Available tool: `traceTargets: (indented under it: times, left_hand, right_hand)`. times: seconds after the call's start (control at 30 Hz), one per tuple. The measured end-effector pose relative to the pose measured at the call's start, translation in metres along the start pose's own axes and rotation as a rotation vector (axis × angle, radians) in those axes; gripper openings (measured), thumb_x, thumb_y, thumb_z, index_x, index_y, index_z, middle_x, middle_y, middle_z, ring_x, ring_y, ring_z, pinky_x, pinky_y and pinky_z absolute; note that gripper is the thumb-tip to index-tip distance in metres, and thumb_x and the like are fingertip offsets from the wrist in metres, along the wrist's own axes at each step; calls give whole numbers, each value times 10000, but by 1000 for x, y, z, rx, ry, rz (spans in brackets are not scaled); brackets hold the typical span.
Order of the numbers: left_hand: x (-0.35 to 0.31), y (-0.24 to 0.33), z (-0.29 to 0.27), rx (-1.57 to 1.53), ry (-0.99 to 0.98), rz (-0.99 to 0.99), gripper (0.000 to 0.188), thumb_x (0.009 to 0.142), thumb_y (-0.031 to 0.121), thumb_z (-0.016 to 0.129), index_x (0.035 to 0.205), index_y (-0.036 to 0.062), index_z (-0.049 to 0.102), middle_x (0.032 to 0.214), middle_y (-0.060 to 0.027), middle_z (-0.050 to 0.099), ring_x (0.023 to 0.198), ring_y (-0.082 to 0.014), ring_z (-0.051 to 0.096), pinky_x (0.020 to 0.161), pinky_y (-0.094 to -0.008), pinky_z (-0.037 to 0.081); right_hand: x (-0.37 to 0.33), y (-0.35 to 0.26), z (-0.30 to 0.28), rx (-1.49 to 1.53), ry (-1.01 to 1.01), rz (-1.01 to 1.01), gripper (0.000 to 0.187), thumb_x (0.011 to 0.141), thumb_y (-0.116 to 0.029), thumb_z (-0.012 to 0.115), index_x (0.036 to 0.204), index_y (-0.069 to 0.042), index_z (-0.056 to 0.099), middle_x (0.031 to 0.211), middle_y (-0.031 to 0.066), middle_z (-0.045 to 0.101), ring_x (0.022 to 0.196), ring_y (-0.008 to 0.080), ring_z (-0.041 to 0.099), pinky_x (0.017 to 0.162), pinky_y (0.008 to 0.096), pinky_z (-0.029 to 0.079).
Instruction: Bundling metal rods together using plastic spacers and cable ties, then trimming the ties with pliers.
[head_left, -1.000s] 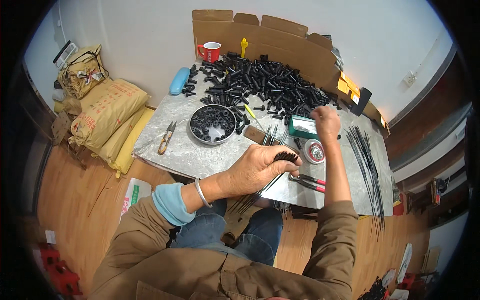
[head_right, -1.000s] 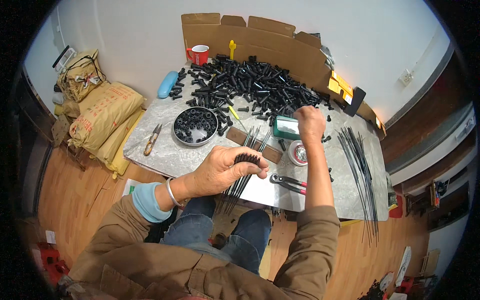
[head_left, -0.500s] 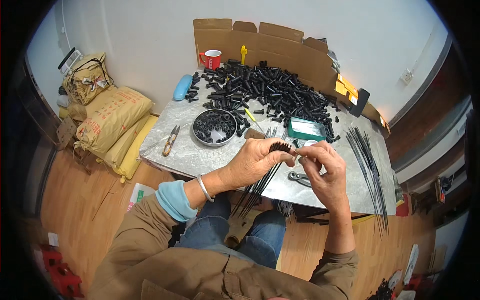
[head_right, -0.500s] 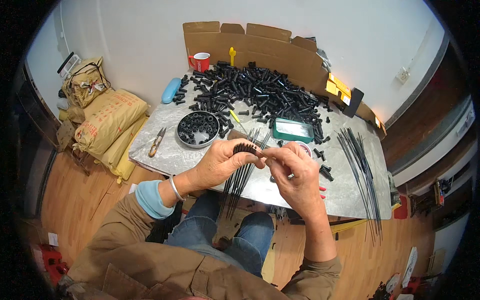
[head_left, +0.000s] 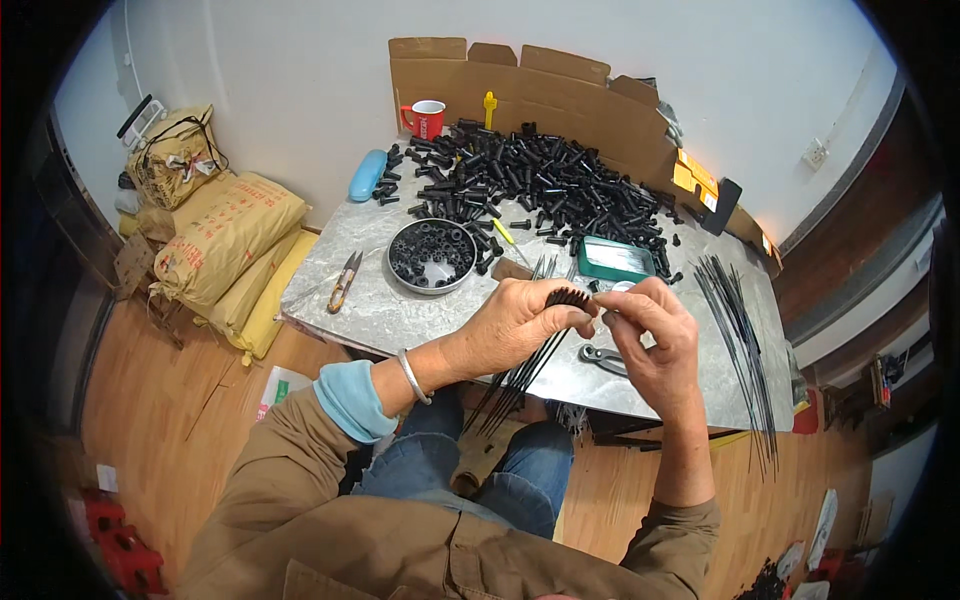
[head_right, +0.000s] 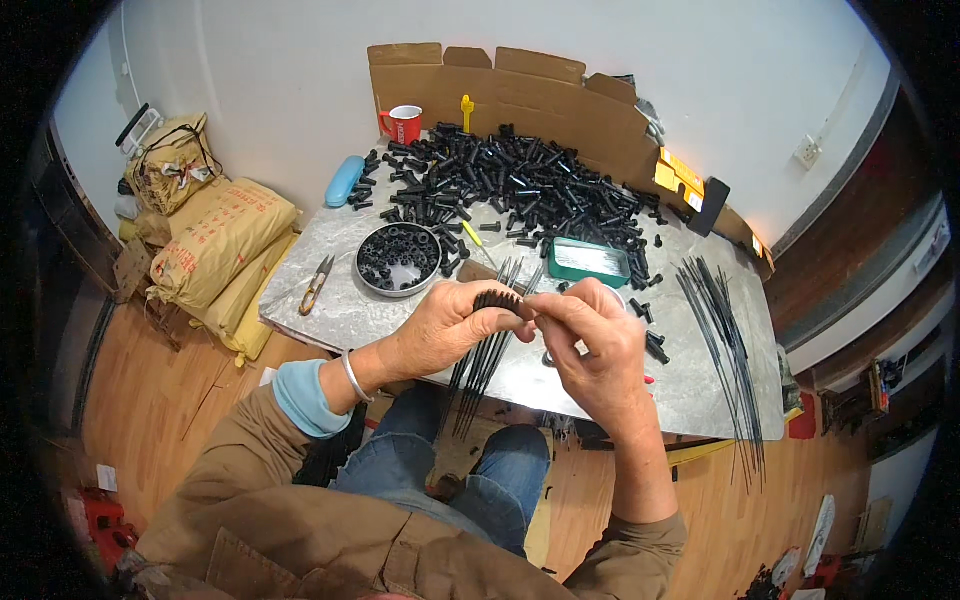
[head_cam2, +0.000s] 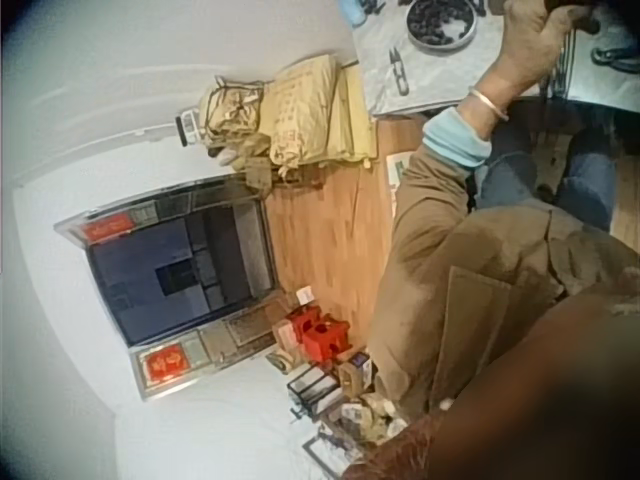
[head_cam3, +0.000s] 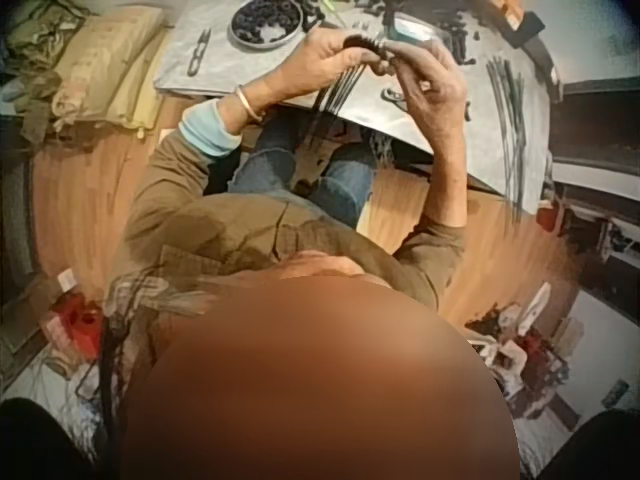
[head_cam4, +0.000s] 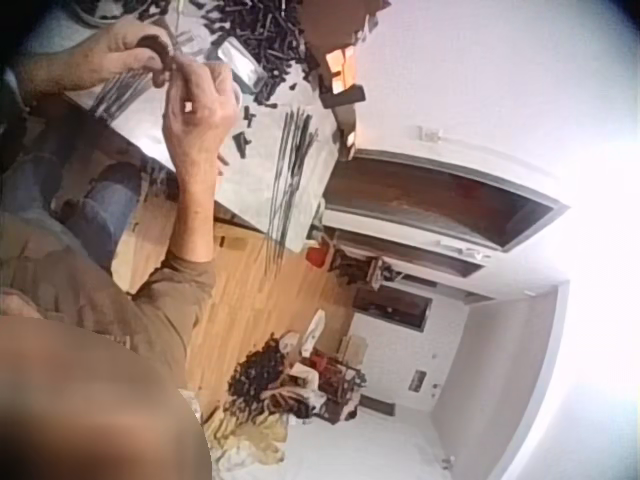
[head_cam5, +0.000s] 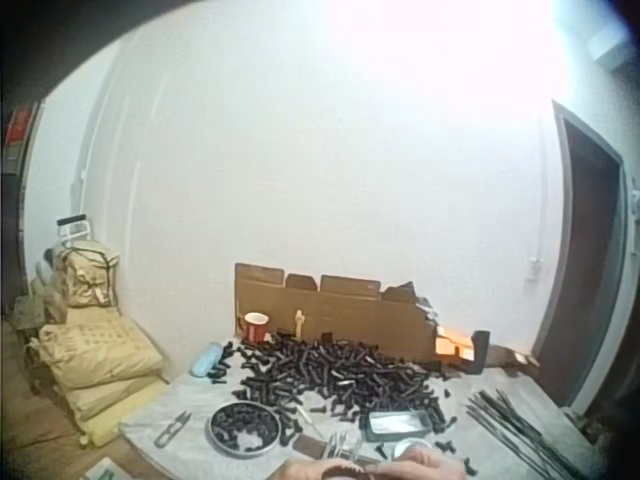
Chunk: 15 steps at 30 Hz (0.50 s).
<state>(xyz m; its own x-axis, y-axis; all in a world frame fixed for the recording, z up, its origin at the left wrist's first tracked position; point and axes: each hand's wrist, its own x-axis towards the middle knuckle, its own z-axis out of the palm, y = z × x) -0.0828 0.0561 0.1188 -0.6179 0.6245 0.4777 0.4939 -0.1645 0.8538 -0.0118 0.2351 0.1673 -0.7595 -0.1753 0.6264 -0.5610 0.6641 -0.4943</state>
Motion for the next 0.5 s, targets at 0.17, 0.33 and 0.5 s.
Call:
traceTargets:
  times: [0.17,0.33,0.5]
  left_hand:
    - [5,3,-3,27,-90,39,185,909,161,611,981,-1,664,876,-78,704,829,-142,661,747,-273,511]
    - [12,6,-15,250,-126,143,222,825,162,697,990,15,679,878,-116,689,775,-212,655,690,-292,500]
    - [15,8,-20,276,-188,153,281,763,171,743,991,17,683,862,-131,670,745,-265,634,683,-318,493]
  right_hand:
    - [13,0,-15,-247,2,-282,176,678,4,728,829,-69,675,707,33,568,681,213,551,628,330,423]
    - [6,4,-5,-146,10,-198,179,692,61,722,841,-23,672,756,62,584,708,182,567,607,291,449]
    - [6,5,-2,-101,34,-179,163,693,51,724,828,-18,664,761,48,591,701,155,572,585,270,442]
